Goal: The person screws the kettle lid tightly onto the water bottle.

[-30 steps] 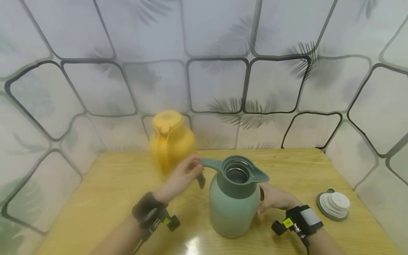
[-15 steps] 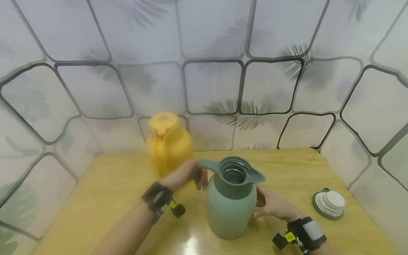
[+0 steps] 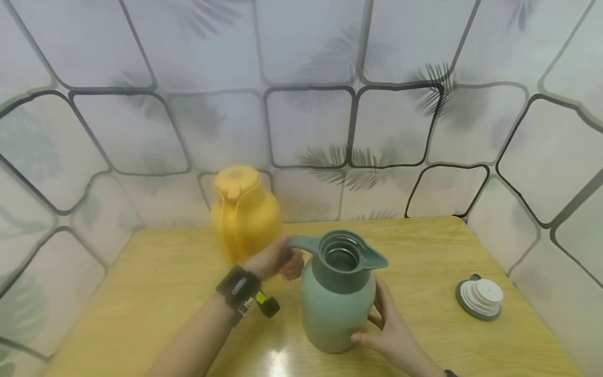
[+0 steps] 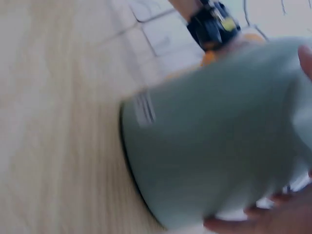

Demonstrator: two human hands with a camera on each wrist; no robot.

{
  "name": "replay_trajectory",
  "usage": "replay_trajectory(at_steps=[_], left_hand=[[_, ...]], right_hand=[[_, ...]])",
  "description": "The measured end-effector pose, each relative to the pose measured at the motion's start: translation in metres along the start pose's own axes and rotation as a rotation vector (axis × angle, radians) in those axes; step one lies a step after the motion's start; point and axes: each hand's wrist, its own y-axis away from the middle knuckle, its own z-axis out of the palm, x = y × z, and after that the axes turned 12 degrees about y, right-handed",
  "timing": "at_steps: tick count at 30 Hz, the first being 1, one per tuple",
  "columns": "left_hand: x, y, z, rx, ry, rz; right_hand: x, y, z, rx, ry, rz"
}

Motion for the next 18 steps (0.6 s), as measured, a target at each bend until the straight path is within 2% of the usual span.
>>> replay_trajectory(at_steps=[2,8,14,18], left_hand=[[0.000,0.000,0.002,0.011,0.018,-0.001],[-0.001,0.000,0.008,0.058,0.068,0.021],[-0.003,0.003,0.013,0.106,0.089,0.033],[-0.005,0.007,0.021,0.120,0.112,0.047]], right_hand=[[-0.006,0.004,0.009,0.063,0.015,0.042],[-0.018,0.004,0.028,0.199,0.049,0.100],[-0.023,0.000,0.032,0.224,0.049,0.179],[-0.020,0.001,0.025,0.223,0.069,0.147]])
